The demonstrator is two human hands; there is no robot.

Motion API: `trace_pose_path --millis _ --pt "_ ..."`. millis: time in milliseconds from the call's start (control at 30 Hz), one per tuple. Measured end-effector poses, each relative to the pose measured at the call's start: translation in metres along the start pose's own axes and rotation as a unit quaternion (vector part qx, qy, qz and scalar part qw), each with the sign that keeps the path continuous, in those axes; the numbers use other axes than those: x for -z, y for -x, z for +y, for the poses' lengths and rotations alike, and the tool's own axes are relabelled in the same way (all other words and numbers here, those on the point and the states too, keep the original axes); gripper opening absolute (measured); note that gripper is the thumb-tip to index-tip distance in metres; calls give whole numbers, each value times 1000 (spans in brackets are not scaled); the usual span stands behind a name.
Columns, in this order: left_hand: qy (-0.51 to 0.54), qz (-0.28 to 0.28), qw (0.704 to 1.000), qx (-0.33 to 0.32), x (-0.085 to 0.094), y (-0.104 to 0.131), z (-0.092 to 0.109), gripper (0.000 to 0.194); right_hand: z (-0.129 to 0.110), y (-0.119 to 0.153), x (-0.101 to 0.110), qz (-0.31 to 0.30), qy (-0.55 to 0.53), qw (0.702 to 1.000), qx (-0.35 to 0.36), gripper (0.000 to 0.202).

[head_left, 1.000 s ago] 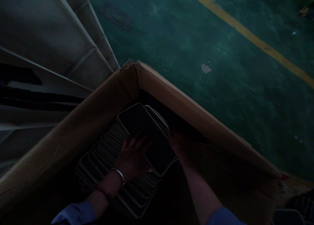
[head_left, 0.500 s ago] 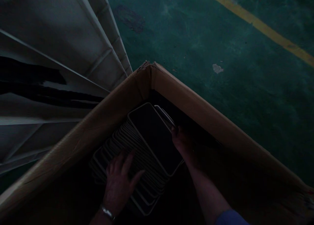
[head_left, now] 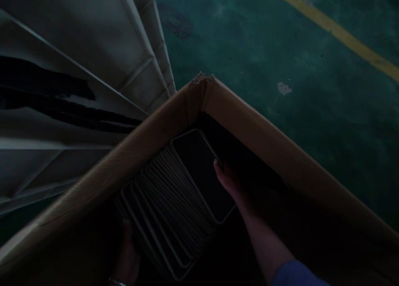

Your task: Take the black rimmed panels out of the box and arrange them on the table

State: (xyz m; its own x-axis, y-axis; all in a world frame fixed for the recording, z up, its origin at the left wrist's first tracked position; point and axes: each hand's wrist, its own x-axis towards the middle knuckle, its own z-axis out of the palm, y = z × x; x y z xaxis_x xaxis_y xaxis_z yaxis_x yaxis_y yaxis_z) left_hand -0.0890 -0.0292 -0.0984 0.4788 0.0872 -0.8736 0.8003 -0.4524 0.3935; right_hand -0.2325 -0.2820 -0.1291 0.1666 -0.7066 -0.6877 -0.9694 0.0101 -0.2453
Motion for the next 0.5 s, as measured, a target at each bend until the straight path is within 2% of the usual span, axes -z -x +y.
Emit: trace_pose_path --millis 167,300,500 --pt "51 6 998 -31 1 -6 -1 63 3 -7 -6 -9 -19 999 44 55" --pt "20 -4 1000 -24 0 -5 -4 68 4 -9 -14 -16 -25 997 76 53" --pt "5 29 999 -18 -3 6 -6 74 -1 3 -28 -43 -26 995 91 50"
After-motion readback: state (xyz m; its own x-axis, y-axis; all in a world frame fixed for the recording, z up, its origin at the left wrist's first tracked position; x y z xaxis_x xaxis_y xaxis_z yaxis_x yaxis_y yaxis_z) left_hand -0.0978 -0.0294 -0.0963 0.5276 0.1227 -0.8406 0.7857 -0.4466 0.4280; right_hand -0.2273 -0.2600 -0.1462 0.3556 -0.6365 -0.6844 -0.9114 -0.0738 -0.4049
